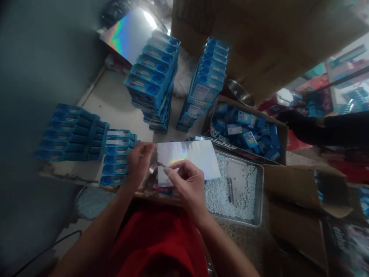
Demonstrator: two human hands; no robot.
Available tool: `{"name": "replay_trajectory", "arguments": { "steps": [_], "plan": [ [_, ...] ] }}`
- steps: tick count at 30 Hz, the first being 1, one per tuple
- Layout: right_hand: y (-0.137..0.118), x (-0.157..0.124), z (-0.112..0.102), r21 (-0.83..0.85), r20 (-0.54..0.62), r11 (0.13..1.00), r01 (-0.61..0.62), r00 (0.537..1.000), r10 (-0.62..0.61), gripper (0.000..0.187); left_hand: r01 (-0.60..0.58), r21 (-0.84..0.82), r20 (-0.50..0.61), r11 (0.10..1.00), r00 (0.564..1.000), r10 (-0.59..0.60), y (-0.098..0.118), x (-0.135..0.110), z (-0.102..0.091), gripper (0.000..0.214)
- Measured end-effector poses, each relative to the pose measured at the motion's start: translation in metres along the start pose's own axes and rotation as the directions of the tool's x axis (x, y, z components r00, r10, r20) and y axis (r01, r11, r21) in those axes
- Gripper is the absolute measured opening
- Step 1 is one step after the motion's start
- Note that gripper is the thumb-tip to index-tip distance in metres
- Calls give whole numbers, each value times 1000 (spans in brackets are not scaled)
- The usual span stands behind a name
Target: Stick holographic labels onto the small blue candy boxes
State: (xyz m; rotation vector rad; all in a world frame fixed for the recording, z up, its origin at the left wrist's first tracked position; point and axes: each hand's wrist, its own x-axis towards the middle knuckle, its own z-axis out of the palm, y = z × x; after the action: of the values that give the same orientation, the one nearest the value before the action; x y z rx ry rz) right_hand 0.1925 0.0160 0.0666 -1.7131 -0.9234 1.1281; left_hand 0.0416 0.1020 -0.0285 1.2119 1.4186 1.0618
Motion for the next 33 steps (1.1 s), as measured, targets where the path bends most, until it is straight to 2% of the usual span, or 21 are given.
{"name": "replay_trajectory", "arguments": {
  "steps": [1, 3, 5, 7, 12, 15, 19, 22, 24, 28, 33],
  "plan": [
    [0, 3, 7, 94, 19, 993, -72, 997, 70, 24, 137, -162, 82, 977, 989, -125, 2, -6, -10, 51],
    [4, 10, 22, 208, 36, 964, -163, 987, 159, 29, 414, -406, 299, 815, 903, -310, 3, -17, -29, 66],
    [10, 16, 36, 240, 40, 945, -224, 974, 221, 32, 567, -496, 418, 657, 820, -392, 1, -26, -45, 70],
    [16, 18, 48, 250, 49, 931, -266, 964, 263, 33, 614, -496, 413, 613, 789, -456, -2, -32, -57, 62],
    [23, 10, 76, 275, 80, 905, -323, 946, 314, 35, 644, -417, 281, 641, 762, -583, -10, -39, -83, 44],
    [27, 5, 99, 227, 85, 912, -342, 940, 331, 36, 629, -397, 209, 668, 771, -602, -13, -39, -107, 43],
    [34, 8, 147, 157, 76, 927, -341, 940, 333, 37, 539, -298, 40, 788, 831, -554, -19, -27, -148, 40],
    [39, 21, 185, 94, 33, 959, -266, 964, 264, 37, 443, -194, -75, 875, 883, -463, -29, -6, -171, 37],
    [42, 34, 203, 17, -1, 980, -197, 980, 197, 38, 382, -142, -112, 913, 910, -398, -39, 11, -179, 35],
    [49, 57, 217, -208, -28, 967, -145, 989, 142, 38, 310, -79, -124, 947, 940, -318, -61, 33, -182, 31],
    [52, 67, 218, -317, -52, 941, -119, 993, 108, 32, 348, -134, -73, 928, 930, -360, -72, 38, -183, 34]
  ]
}}
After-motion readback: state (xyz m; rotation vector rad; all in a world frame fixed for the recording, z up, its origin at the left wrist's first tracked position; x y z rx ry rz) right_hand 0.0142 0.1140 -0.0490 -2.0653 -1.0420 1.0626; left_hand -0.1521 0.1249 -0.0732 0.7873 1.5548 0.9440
